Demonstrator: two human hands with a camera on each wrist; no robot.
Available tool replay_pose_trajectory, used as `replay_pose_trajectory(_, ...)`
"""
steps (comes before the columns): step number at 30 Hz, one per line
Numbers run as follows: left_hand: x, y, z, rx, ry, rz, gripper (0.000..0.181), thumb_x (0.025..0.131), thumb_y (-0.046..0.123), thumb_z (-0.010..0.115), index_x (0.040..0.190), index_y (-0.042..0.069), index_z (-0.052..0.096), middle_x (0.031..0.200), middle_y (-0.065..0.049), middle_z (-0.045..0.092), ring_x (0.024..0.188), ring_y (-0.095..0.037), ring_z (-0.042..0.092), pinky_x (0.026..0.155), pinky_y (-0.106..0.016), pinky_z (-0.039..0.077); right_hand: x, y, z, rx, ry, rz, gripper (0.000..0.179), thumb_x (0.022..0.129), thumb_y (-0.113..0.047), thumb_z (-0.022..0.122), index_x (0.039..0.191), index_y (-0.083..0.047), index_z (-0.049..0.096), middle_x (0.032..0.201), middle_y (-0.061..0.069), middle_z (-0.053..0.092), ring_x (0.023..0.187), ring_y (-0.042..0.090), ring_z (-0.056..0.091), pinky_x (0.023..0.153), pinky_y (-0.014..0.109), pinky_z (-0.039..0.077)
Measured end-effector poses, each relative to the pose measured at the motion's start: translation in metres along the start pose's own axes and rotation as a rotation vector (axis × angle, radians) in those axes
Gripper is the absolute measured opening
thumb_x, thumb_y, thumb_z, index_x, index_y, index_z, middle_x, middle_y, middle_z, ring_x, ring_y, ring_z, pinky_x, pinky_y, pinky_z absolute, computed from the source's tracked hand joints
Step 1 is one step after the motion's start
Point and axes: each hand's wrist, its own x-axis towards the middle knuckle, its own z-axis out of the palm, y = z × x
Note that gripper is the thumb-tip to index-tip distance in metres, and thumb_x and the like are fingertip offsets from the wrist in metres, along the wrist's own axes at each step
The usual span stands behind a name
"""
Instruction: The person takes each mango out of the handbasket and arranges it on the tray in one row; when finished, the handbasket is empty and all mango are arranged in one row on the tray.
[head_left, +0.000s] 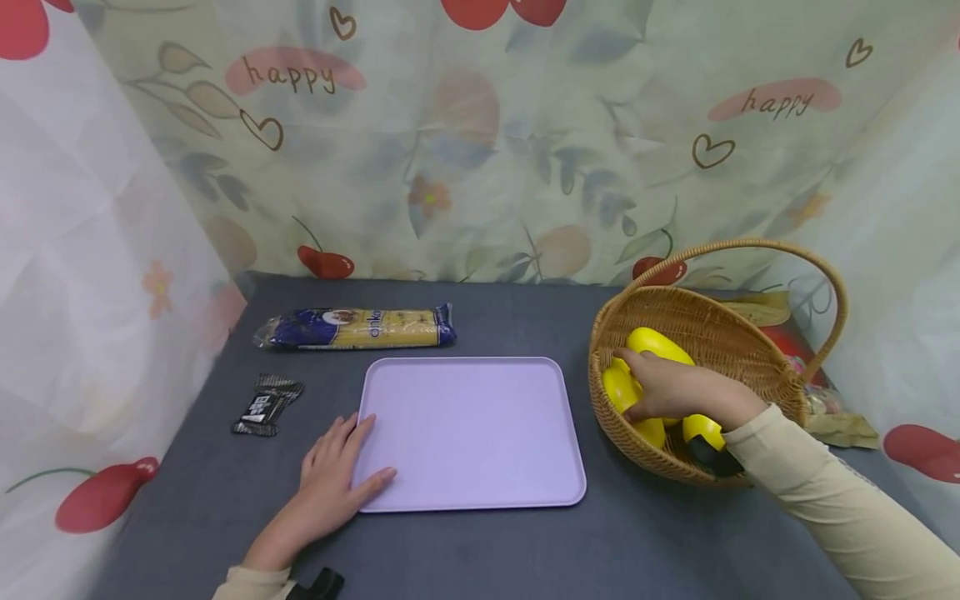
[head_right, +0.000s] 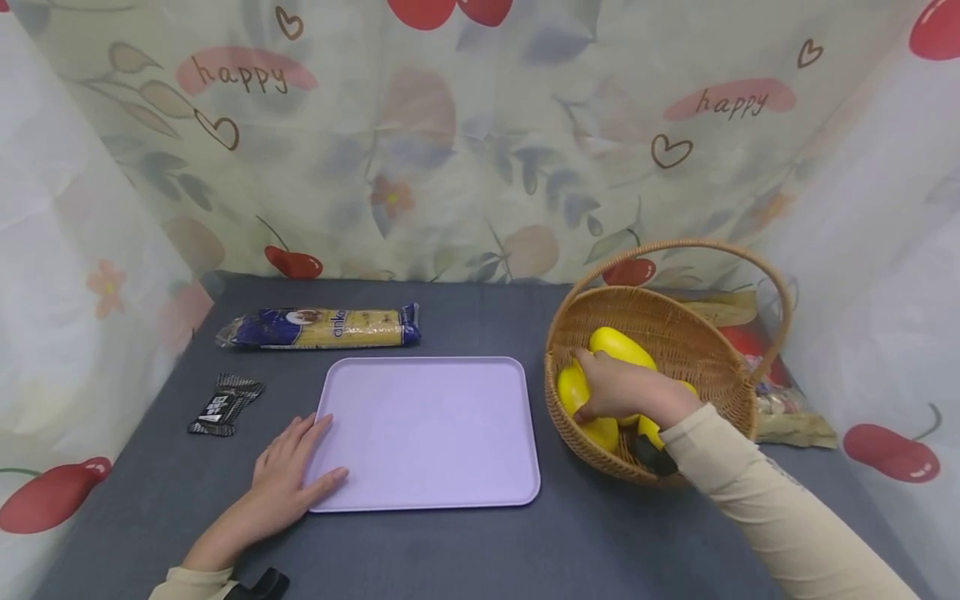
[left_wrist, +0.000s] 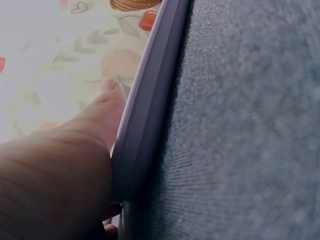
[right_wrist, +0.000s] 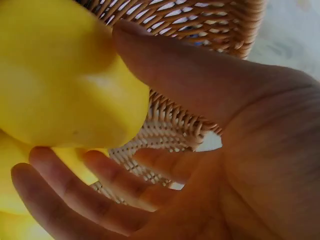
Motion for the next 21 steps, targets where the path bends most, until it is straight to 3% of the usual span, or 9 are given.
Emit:
replay_pose_trajectory(8,0.0003,-0.0026,0.0025,0.015,0.008,-0.006,0.079,0.088,0.053,0.061,0.149,0.012,0.032,0.151,-0.023,0.028,0.142,-0.044,0.015,0.104,-0.068,0.012,-0.0019,-0.0019,0.0019,-0.017,-0.024,-0.015,0.085,0.076,-0.023,0.080,0.144,-0.001,0.034,0.132,0.028,0.039,0.097,0.027,0.051,0.076,0.037,0.050)
replay_pose_trajectory(21,0.0011,-0.0037,0.0034,0.022,0.012,-0.006,0.078,0.088,0.053,0.061,0.149,0.012,0.032,0.152,-0.022,0.028,0.142,-0.043,0.015,0.105,-0.068,0.011,-0.0006,0.0018,0.0037,-0.025,-0.017,-0.035,0.084,0.074,-0.017,0.079,0.144,-0.003,0.033,0.125,0.024,0.040,0.088,0.023,0.052,0.065,0.030,0.049)
